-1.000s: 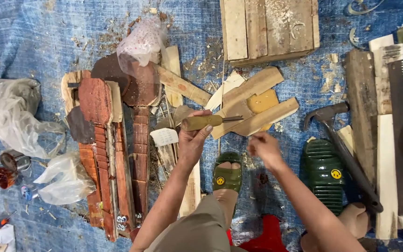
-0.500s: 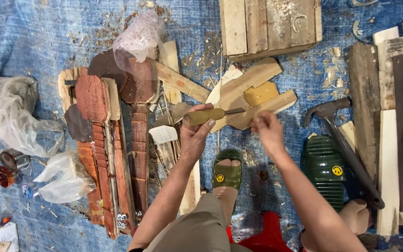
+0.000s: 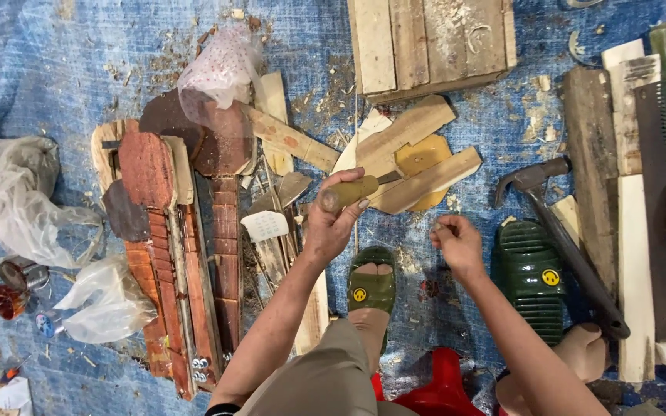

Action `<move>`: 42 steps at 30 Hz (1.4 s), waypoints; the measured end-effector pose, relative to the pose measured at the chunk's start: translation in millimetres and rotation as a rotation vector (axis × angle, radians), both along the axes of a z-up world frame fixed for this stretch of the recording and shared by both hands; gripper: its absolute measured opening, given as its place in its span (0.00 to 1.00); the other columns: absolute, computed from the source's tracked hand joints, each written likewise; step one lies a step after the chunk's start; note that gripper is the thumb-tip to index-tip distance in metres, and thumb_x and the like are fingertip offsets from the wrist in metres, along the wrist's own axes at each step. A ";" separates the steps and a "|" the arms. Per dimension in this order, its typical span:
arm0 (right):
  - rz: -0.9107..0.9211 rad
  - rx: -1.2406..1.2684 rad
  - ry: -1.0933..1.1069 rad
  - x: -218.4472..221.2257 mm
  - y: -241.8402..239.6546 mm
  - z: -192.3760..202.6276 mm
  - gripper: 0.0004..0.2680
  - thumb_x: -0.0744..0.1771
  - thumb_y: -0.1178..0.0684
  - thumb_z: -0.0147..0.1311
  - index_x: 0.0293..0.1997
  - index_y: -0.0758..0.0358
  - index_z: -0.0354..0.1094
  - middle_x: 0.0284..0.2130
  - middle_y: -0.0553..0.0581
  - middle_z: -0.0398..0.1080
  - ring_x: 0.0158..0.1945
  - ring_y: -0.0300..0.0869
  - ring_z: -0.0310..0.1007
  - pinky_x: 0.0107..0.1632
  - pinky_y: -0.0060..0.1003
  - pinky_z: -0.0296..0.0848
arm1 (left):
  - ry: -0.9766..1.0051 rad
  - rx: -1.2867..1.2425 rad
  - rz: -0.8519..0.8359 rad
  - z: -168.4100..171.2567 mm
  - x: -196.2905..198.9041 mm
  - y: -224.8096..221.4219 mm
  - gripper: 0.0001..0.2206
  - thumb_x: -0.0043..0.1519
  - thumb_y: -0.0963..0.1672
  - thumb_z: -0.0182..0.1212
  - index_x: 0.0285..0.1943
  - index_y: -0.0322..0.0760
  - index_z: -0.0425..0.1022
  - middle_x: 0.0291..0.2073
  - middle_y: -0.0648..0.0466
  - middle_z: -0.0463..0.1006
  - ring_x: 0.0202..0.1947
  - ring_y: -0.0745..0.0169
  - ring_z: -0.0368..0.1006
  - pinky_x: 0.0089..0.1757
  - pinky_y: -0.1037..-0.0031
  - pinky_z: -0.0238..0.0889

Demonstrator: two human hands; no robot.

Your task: Shaping and carving wooden instrument components using a hammer, chisel, and hand scraper while sitting on a floor workspace.

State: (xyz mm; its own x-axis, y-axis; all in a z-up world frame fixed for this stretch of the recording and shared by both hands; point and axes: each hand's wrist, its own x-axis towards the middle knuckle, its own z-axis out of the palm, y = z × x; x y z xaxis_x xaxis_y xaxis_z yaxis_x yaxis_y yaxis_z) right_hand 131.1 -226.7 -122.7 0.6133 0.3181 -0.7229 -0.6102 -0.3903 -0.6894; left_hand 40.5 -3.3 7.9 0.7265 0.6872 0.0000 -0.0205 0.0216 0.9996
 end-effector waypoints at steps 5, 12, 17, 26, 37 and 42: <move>0.042 0.001 0.055 4.2 -8.7 -6.7 0.10 0.70 0.61 0.52 0.56 0.78 0.65 0.41 0.71 0.70 0.42 0.50 0.79 0.42 0.39 0.82 | 0.003 0.088 -0.089 1.1 -0.4 -0.4 0.17 0.60 0.36 0.68 0.57 0.30 0.70 0.54 0.42 0.77 0.61 0.51 0.71 0.58 0.58 0.64; 0.042 0.000 0.066 6.0 -9.0 -9.2 0.10 0.70 0.60 0.53 0.56 0.76 0.65 0.40 0.70 0.71 0.39 0.48 0.79 0.40 0.37 0.82 | -0.033 0.184 -0.199 -19.3 -3.6 -10.7 0.16 0.59 0.34 0.66 0.55 0.30 0.71 0.52 0.38 0.76 0.62 0.37 0.69 0.58 0.47 0.62; 0.128 -0.091 -0.078 4.7 -15.2 -7.1 0.09 0.70 0.58 0.54 0.54 0.72 0.69 0.41 0.73 0.73 0.40 0.55 0.80 0.37 0.45 0.84 | 0.074 0.266 -0.200 -5.0 5.1 -13.2 0.15 0.60 0.36 0.67 0.54 0.34 0.72 0.52 0.38 0.77 0.58 0.35 0.73 0.53 0.46 0.67; 0.502 -0.652 -0.975 88.5 -103.8 22.1 0.18 0.64 0.53 0.65 0.58 0.65 0.65 0.48 0.74 0.67 0.48 0.72 0.67 0.52 0.66 0.63 | 0.349 0.269 -0.254 10.8 31.6 -19.3 0.21 0.54 0.34 0.61 0.56 0.44 0.69 0.52 0.53 0.73 0.50 0.56 0.73 0.50 0.68 0.69; 0.275 -0.336 -0.553 74.8 -79.3 117.7 0.14 0.70 0.45 0.52 0.49 0.71 0.69 0.28 0.67 0.69 0.29 0.56 0.68 0.34 0.45 0.69 | 0.358 0.373 -0.198 30.2 48.1 -31.4 0.17 0.55 0.37 0.62 0.53 0.44 0.68 0.48 0.52 0.77 0.37 0.55 0.77 0.40 0.63 0.71; 0.143 0.191 -0.481 42.6 -25.4 283.0 0.05 0.69 0.58 0.55 0.41 0.68 0.64 0.21 0.55 0.67 0.21 0.38 0.65 0.27 0.30 0.66 | 0.227 0.467 -0.152 32.4 50.9 -34.5 0.19 0.54 0.36 0.62 0.53 0.44 0.66 0.47 0.49 0.78 0.36 0.50 0.79 0.37 0.63 0.72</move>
